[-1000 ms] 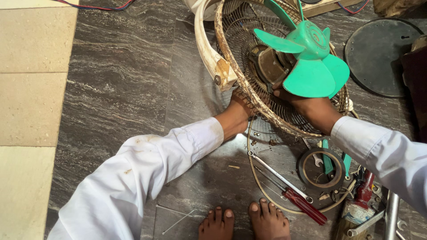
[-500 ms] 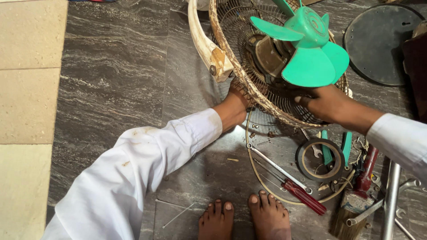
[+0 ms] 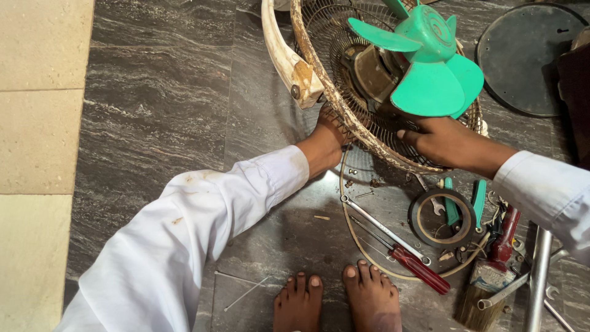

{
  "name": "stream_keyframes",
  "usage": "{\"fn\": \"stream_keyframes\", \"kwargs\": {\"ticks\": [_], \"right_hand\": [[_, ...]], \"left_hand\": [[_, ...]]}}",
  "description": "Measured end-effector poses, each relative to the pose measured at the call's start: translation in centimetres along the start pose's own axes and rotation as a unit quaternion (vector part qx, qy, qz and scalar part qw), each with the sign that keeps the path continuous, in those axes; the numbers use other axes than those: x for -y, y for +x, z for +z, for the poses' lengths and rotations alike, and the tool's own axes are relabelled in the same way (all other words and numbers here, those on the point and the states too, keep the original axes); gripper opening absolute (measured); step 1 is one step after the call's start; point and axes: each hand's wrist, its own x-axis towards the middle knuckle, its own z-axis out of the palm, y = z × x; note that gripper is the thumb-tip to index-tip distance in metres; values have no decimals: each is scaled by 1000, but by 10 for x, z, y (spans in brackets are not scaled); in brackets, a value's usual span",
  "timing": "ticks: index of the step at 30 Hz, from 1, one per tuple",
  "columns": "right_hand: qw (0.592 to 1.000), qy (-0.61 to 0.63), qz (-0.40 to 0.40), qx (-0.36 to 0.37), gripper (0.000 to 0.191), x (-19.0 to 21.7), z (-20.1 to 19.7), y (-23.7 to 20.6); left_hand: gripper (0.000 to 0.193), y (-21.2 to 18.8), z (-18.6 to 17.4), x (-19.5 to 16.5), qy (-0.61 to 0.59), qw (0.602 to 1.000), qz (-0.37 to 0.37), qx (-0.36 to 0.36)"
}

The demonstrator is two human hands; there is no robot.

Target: The person reassembles a standing fan by attaching the front wire cage to the motor housing. They align the cage, insert screws, and tighten them by hand to secure the assembly.

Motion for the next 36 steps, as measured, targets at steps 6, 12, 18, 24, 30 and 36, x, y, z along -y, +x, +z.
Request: {"fn": "stream_keyframes", "kwargs": {"ticks": [6,12,18,24,30,36], "right_hand": [[1000,-8,9,-2,55,0,1,-2],[997,-3,-74,-20,57,11,-1,-8],[989,-20,142,27,46,48,-12,-25],[942,-133,-157,-263,26,46,10,-85],[852,-360,-331,187,55,4,76,-125],[993,-109,25,47,35,-3,113,-82]], "left_hand": [[29,1,-3,5,17,1000,13,-6],[25,16,-21,18,-34,996,57,66],[28,9,-14,12,-90,990,63,84],[25,11,-7,11,-103,989,48,91],[14,28,2,14,-56,998,15,-28],[14,47,-5,28,-25,998,3,-60]]}}
